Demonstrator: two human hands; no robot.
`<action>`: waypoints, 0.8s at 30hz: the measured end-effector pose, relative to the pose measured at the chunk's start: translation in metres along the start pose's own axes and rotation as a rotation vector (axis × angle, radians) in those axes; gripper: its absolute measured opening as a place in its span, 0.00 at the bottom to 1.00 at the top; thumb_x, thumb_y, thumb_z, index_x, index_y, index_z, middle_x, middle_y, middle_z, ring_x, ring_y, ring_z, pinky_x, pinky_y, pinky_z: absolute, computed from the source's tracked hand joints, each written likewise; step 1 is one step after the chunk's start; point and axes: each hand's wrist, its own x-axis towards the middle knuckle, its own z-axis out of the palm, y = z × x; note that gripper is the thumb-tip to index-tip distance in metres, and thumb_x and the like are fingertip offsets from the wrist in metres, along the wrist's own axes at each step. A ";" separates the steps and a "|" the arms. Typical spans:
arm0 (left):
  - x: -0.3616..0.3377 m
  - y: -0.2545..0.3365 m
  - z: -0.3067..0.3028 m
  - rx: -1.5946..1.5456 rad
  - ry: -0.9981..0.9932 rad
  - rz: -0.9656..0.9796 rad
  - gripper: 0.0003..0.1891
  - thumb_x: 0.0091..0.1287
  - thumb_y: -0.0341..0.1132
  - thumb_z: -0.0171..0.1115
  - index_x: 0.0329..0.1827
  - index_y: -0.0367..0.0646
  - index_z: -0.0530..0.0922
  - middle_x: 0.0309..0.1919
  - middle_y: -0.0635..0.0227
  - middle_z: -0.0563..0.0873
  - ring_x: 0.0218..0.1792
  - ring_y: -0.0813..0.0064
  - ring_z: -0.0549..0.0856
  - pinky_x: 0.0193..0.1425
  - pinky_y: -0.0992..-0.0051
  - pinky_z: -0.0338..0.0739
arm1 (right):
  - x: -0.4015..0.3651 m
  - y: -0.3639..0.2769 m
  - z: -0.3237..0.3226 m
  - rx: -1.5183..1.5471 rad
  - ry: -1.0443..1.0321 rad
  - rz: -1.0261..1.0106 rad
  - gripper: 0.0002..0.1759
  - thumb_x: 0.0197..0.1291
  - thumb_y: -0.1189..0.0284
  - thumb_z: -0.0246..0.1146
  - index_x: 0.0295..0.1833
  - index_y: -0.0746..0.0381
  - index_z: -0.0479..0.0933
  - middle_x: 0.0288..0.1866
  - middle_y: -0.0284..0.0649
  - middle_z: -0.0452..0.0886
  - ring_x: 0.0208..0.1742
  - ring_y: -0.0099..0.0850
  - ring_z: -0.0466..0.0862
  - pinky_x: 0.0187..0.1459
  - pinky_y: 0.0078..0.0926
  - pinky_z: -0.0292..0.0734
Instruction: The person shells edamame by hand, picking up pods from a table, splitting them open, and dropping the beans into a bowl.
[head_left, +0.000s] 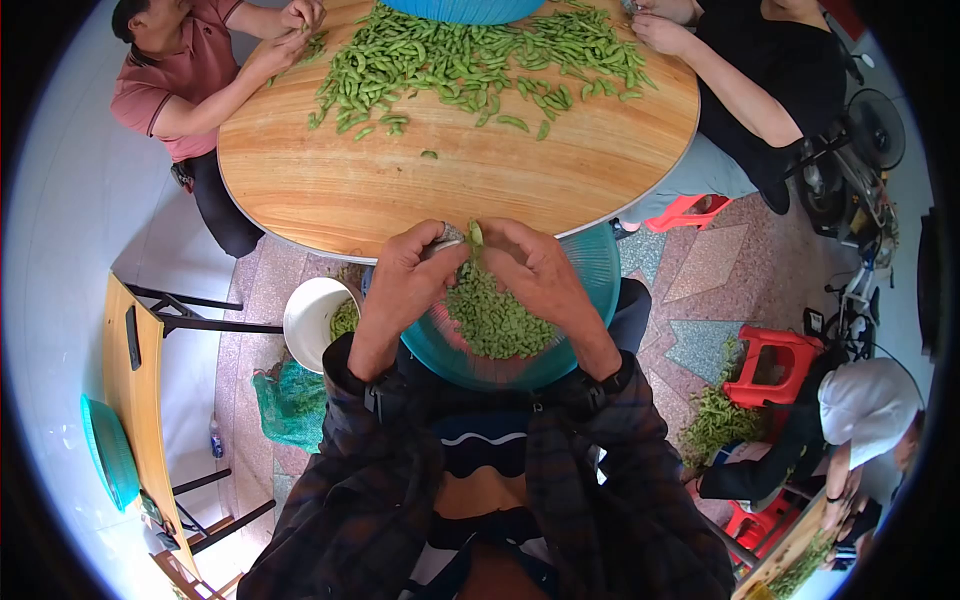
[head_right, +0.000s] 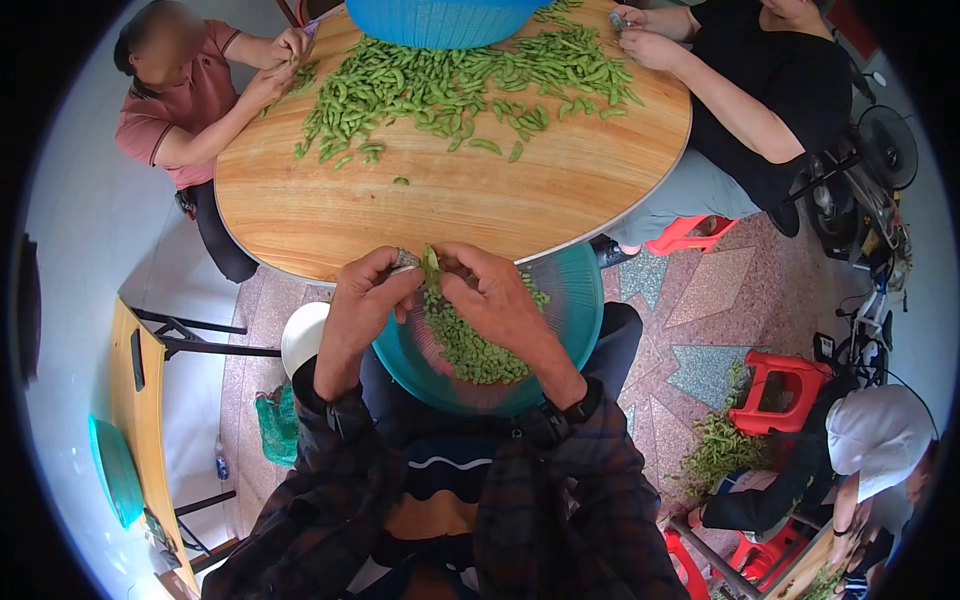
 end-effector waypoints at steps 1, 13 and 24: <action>0.000 -0.001 0.000 -0.002 -0.005 0.000 0.06 0.71 0.31 0.66 0.39 0.37 0.82 0.24 0.74 0.81 0.25 0.86 0.79 0.28 0.81 0.72 | -0.001 0.000 0.003 -0.001 0.001 0.000 0.19 0.68 0.76 0.64 0.63 0.66 0.77 0.45 0.36 0.84 0.40 0.23 0.82 0.41 0.24 0.79; -0.001 -0.006 0.000 -0.031 -0.008 0.006 0.05 0.71 0.30 0.66 0.39 0.37 0.82 0.24 0.76 0.81 0.25 0.87 0.79 0.28 0.82 0.72 | -0.001 0.014 0.018 0.018 0.142 -0.138 0.15 0.66 0.77 0.62 0.57 0.70 0.81 0.35 0.39 0.83 0.33 0.23 0.81 0.34 0.24 0.77; 0.000 -0.009 0.004 0.003 0.003 0.025 0.06 0.71 0.30 0.66 0.37 0.37 0.81 0.22 0.75 0.80 0.25 0.87 0.78 0.27 0.81 0.70 | 0.000 0.019 0.024 0.020 0.193 -0.108 0.11 0.70 0.74 0.60 0.51 0.70 0.81 0.28 0.38 0.83 0.27 0.22 0.83 0.28 0.24 0.79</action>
